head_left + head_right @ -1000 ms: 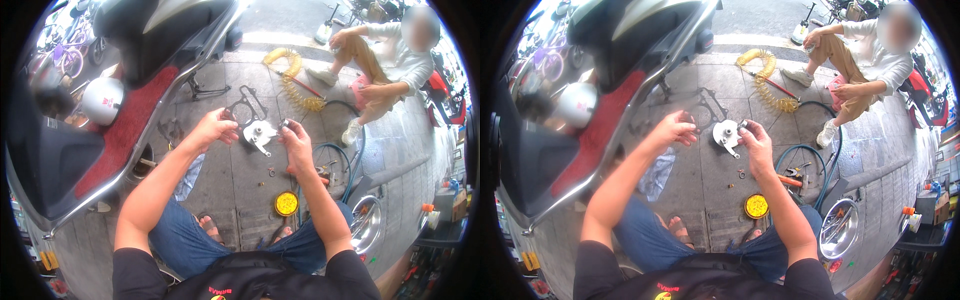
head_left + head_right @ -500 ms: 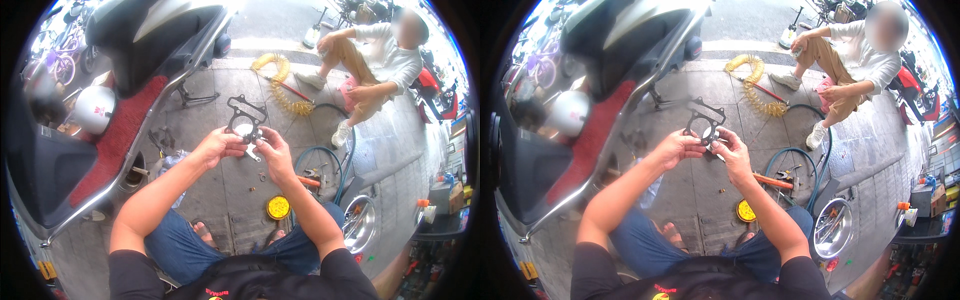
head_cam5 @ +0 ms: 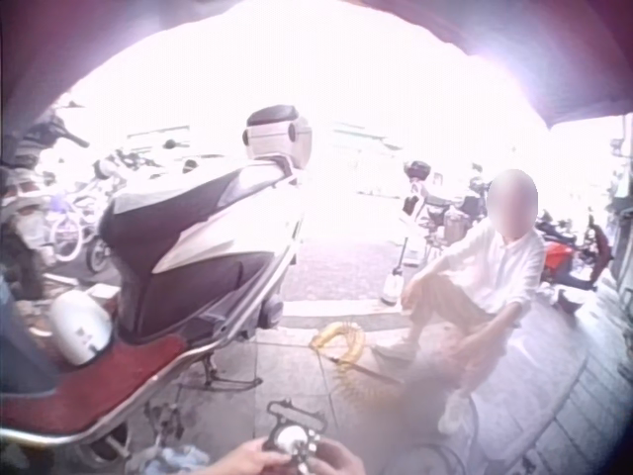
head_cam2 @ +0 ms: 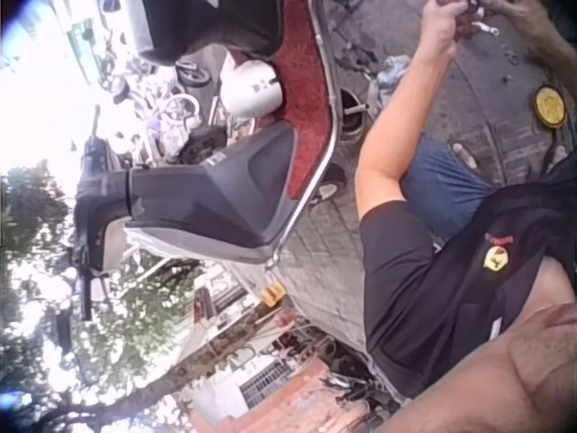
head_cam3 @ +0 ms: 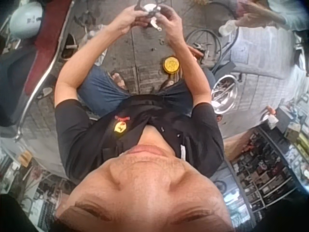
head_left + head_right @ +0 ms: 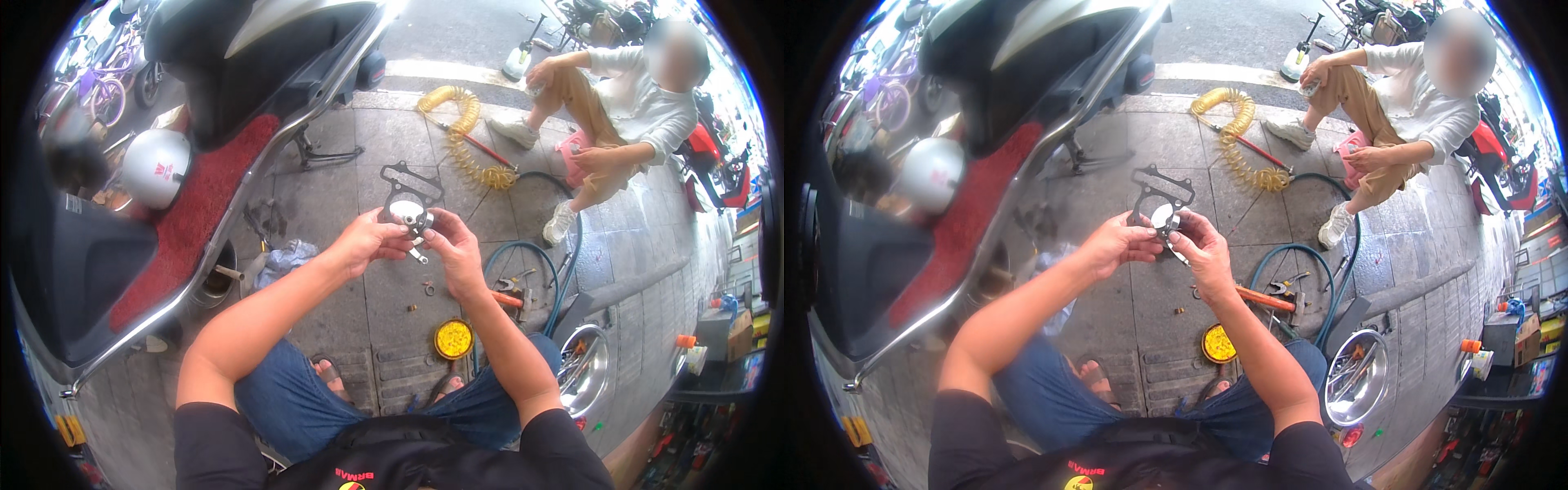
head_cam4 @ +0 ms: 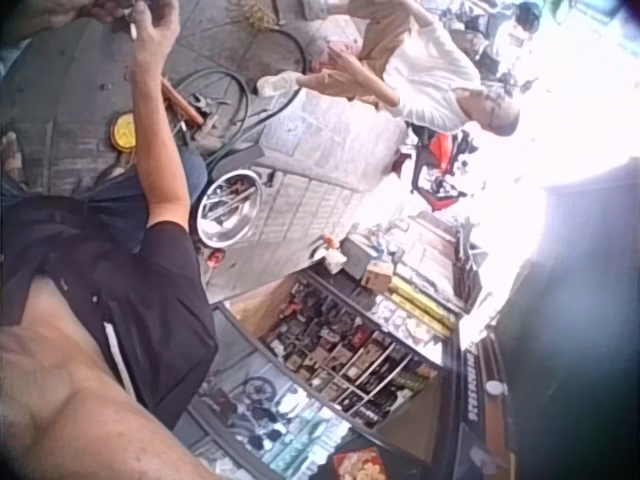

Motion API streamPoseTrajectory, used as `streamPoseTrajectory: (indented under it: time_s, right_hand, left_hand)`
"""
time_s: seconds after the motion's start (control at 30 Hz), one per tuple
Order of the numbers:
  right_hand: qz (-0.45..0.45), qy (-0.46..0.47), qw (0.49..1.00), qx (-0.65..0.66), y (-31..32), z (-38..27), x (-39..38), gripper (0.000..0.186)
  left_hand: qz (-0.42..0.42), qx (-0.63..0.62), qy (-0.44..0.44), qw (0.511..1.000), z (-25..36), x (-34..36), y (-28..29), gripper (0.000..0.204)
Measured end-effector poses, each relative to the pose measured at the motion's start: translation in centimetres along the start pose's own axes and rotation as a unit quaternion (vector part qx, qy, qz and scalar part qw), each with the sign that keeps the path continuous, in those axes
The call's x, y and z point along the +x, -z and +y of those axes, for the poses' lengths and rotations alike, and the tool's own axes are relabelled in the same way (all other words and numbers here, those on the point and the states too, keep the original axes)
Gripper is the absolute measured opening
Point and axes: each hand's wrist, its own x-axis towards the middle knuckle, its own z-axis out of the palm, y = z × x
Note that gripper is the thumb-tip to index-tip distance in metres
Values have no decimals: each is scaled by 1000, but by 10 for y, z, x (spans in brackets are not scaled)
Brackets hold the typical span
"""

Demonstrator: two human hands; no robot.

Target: The person retrieves a metal part from a storage cabinet and then sits on the ground next to a motorcycle to clean a gasket surface using a small tool.

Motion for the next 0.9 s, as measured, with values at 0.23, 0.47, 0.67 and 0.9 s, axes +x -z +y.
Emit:
streamPoseTrajectory:
  time_s: [0.23,0.47,0.67,0.9]
  right_hand:
    - [-1,-4,1000,1,4,3,4,41]
    - [-8,0,1000,-8,0,-2,5,37]
    - [-20,5,999,-38,2,-5,5,37]
    - [-35,17,998,-58,4,-6,4,38]
  left_hand:
    - [4,16,1,1000,0,-1,0,24]
    - [-21,44,6,999,0,-1,7,22]
    - [-32,71,3,997,-5,4,10,29]
    - [-34,85,1,996,1,-1,4,36]
